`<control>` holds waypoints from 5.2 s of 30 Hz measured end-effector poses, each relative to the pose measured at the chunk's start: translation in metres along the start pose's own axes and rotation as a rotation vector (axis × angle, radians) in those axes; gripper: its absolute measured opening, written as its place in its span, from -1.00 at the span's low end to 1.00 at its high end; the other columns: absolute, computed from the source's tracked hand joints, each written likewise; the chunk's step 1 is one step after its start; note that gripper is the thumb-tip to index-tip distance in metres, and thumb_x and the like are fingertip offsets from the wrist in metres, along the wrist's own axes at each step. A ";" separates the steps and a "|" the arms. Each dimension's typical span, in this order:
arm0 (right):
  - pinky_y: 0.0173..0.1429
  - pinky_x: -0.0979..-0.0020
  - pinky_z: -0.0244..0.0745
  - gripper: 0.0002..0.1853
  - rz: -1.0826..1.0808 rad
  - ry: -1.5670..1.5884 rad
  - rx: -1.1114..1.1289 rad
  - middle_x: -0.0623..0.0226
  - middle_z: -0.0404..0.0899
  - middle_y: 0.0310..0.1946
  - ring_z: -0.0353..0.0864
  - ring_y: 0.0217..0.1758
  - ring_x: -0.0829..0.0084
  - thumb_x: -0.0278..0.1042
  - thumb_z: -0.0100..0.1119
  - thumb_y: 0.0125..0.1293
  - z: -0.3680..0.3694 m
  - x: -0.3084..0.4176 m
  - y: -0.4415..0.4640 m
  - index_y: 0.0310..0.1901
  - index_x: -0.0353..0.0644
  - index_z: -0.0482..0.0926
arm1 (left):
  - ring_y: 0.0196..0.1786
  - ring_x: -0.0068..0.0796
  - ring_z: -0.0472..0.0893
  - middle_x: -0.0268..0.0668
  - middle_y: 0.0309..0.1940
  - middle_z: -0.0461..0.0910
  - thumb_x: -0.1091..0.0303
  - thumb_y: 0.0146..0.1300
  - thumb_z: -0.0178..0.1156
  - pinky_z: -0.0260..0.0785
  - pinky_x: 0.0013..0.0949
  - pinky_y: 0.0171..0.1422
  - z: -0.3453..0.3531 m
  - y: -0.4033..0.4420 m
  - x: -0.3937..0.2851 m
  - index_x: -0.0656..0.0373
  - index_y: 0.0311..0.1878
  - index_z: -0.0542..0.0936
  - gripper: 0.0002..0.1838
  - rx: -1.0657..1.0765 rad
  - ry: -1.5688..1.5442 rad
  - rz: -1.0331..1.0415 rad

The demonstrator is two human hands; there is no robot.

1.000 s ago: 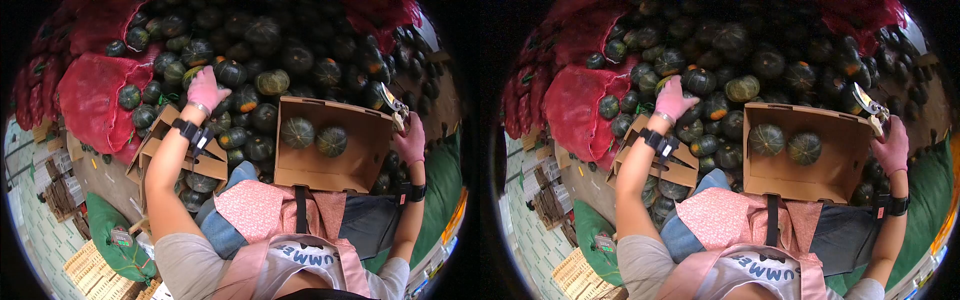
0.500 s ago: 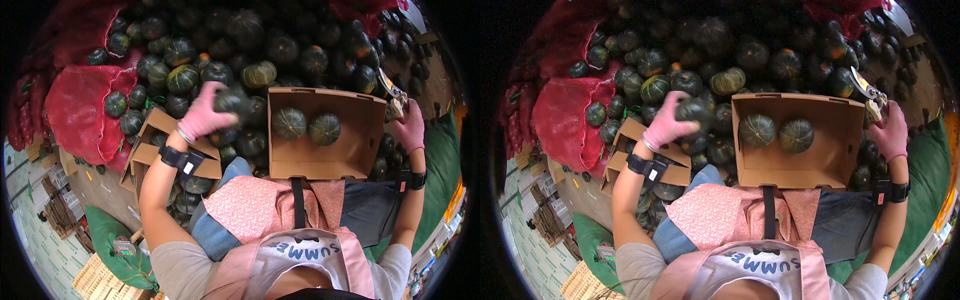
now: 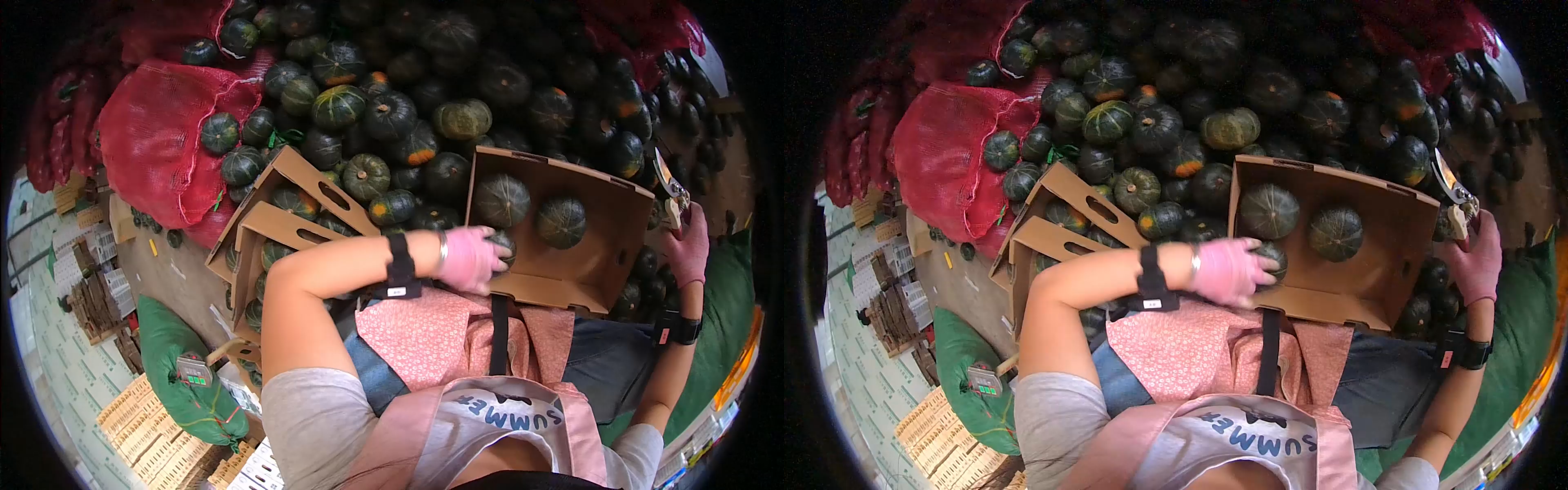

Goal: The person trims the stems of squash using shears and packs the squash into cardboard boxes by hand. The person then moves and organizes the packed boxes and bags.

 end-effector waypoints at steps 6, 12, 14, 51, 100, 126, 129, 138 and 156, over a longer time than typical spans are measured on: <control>0.02 0.27 0.41 -0.48 0.014 0.029 0.013 0.08 0.51 -0.16 0.52 -0.05 0.09 -0.41 0.19 -0.11 0.001 0.008 0.000 -0.01 -0.23 0.39 | 0.16 -0.09 0.39 -0.12 0.10 0.40 0.27 -0.12 0.29 0.29 -0.15 0.23 -0.115 -0.121 0.158 -0.02 0.20 0.38 -0.31 -0.276 0.251 -1.002; -0.03 0.19 0.41 -0.53 -0.122 -0.084 -0.042 0.04 0.49 -0.21 0.47 -0.11 0.01 -0.42 0.21 -0.14 0.002 0.039 -0.003 -0.09 -0.25 0.39 | 0.23 0.04 0.28 -0.17 0.26 0.20 0.31 -0.20 0.34 0.26 -0.16 0.28 -0.080 -0.131 0.200 -0.35 0.20 0.38 -0.24 -0.064 0.111 -1.152; -0.03 0.18 0.40 -0.54 -0.133 -0.087 -0.056 0.04 0.50 -0.21 0.47 -0.11 0.01 -0.43 0.19 -0.15 0.000 0.043 0.000 -0.10 -0.26 0.40 | 0.14 -0.13 0.41 -0.16 0.14 0.36 0.36 -0.20 0.32 0.31 -0.18 0.23 -0.095 -0.138 0.197 -0.14 0.17 0.40 -0.29 -0.607 -0.384 -0.992; 0.02 0.17 0.25 -0.46 -0.446 -0.162 -0.168 0.20 0.44 -0.25 0.41 -0.10 0.13 -0.33 0.22 -0.31 -0.011 0.172 -0.019 -0.14 -0.20 0.41 | 0.13 0.01 0.41 -0.18 0.19 0.40 -0.53 -0.06 0.03 0.27 0.15 0.02 -0.083 0.018 0.054 -0.06 0.22 0.36 -0.10 -0.459 -2.746 0.249; -0.21 0.43 0.39 -0.63 0.014 0.376 -0.026 0.27 0.40 -0.48 0.40 -0.40 0.42 -0.33 0.27 -0.06 -0.001 0.092 -0.011 -0.21 -0.23 0.40 | 0.18 -0.20 0.43 -0.17 0.13 0.44 -0.20 0.15 0.10 0.31 -0.02 0.23 -0.115 -0.128 0.157 0.20 0.18 0.38 -0.28 -1.266 -1.857 -0.287; 0.15 0.20 0.27 -0.42 -0.542 -0.141 -0.140 0.26 0.46 -0.25 0.44 -0.09 0.19 -0.39 0.26 -0.40 -0.053 0.141 -0.028 -0.15 -0.17 0.43 | 0.14 0.02 0.46 -0.03 0.25 0.28 -0.67 -0.13 -0.18 0.53 0.01 -0.10 -0.104 0.039 0.032 0.04 0.37 0.12 0.14 -0.099 -2.391 0.412; 0.14 0.21 0.28 -0.44 -0.589 -0.107 -0.121 0.27 0.47 -0.27 0.46 -0.12 0.21 -0.43 0.25 -0.40 -0.050 0.143 -0.023 -0.16 -0.17 0.43 | 0.07 -0.09 0.51 -0.06 0.22 0.32 -0.65 -0.15 -0.11 0.50 -0.17 -0.19 -0.087 0.030 0.035 0.10 0.37 0.11 0.17 -0.263 -2.220 0.235; 0.13 0.20 0.28 -0.43 -0.646 -0.115 -0.126 0.24 0.47 -0.27 0.46 -0.10 0.16 -0.38 0.24 -0.38 -0.046 0.152 -0.023 -0.14 -0.19 0.44 | -0.14 -0.16 0.58 -0.03 0.07 0.47 -0.67 -0.13 -0.18 0.50 -0.15 -0.19 -0.089 0.033 0.022 0.12 0.32 0.21 0.13 0.039 -2.359 0.373; -0.49 0.39 0.26 -0.77 -0.230 0.151 -0.134 0.25 0.21 -0.69 0.26 -0.64 0.32 -0.40 0.21 -0.06 -0.020 0.119 -0.005 -0.46 -0.19 0.32 | -0.08 -0.11 0.54 -0.23 -0.14 0.58 -0.28 0.16 -0.01 0.28 0.29 0.04 -0.179 0.036 0.056 0.01 -0.12 0.55 -0.45 -0.822 -2.582 0.292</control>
Point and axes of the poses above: each hand's wrist, its own y-axis towards the middle knuckle, its own z-axis out of the palm, x = y × z, the point moved 6 cm from there along y, towards the middle knuckle
